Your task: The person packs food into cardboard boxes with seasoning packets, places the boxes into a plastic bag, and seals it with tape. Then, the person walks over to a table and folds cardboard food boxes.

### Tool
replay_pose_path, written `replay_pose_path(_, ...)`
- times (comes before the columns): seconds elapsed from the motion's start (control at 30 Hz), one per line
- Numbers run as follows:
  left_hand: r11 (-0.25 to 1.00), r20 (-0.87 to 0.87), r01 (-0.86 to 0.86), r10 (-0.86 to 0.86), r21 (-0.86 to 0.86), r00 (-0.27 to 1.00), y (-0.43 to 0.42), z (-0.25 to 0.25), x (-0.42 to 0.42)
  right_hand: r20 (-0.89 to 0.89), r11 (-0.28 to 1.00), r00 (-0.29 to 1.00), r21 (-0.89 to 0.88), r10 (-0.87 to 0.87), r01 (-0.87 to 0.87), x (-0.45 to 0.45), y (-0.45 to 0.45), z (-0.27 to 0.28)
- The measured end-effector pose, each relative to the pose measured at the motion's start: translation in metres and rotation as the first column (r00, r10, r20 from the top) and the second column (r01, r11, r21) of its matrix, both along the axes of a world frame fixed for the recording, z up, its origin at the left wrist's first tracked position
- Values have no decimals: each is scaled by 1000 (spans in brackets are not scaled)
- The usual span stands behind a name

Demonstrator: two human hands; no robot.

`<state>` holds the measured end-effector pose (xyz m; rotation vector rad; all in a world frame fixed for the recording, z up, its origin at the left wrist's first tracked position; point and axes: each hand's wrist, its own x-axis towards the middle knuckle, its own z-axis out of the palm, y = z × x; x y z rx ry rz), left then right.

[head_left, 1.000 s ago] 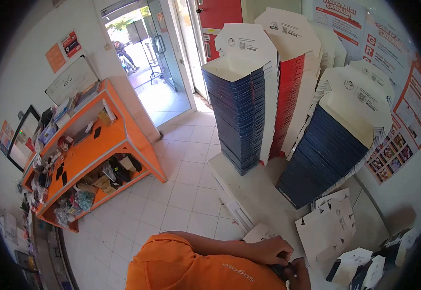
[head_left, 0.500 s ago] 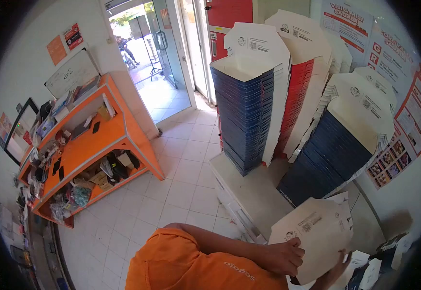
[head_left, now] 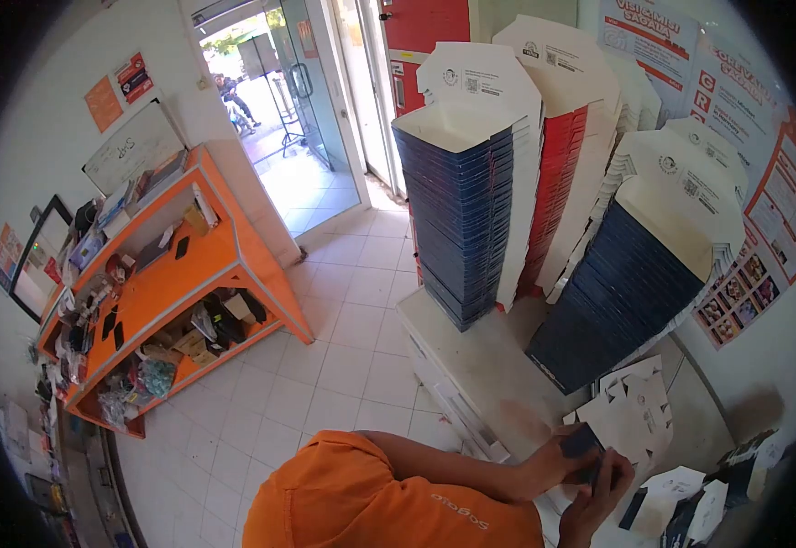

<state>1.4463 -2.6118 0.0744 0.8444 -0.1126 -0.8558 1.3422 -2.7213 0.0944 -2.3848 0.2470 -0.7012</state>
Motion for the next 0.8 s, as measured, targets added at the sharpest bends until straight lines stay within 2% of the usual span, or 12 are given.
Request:
replay_pose_path(0.03,998,121,-48,42,43,992,2,-4,-1,-45,994,999,-105,-8,4,2,-4,-2)
replay_pose_path(0.13,986,42,50,-44,-161,998,6,-20,20,-38,945,974,-236,224,-226,-1,-19,12)
replay_pose_path(0.23,991,-21,57,-60,-119,998,3,-26,7,-25,951,985,-256,171,-172,3,-21,-9)
replay_pose_path(0.27,993,-43,59,-64,-106,997,3,-25,2,-4,991,997,-115,72,-72,8,-12,-19)
replay_pose_path(0.3,989,24,118,-120,87,992,6,-21,-2,4,999,1000,28,-28,28,14,5,-26)
replay_pose_path(0.33,987,9,152,-153,60,988,3,-31,-3,-6,978,992,168,-126,126,19,14,-32)
replay_pose_path(0.37,982,-4,187,-187,32,982,0,-49,-1,-85,988,985,2,-153,154,19,11,-40)
replay_pose_path(0.5,997,252,36,-16,-74,968,8,-36,0,-44,984,998,-172,-53,45,13,21,-29)
replay_pose_path(0.6,983,255,124,-157,138,954,29,-17,23,26,933,997,350,76,-81,-15,-17,-35)
replay_pose_path(0.63,934,487,194,-324,299,811,38,-9,34,200,997,978,62,-60,49,-6,-24,-27)
replay_pose_path(0.73,881,701,367,-463,297,543,49,-27,26,-140,801,961,588,237,-112,-32,-43,-7)
replay_pose_path(0.8,890,716,312,-454,333,530,54,-19,20,-90,865,909,358,408,-352,-28,-45,-12)
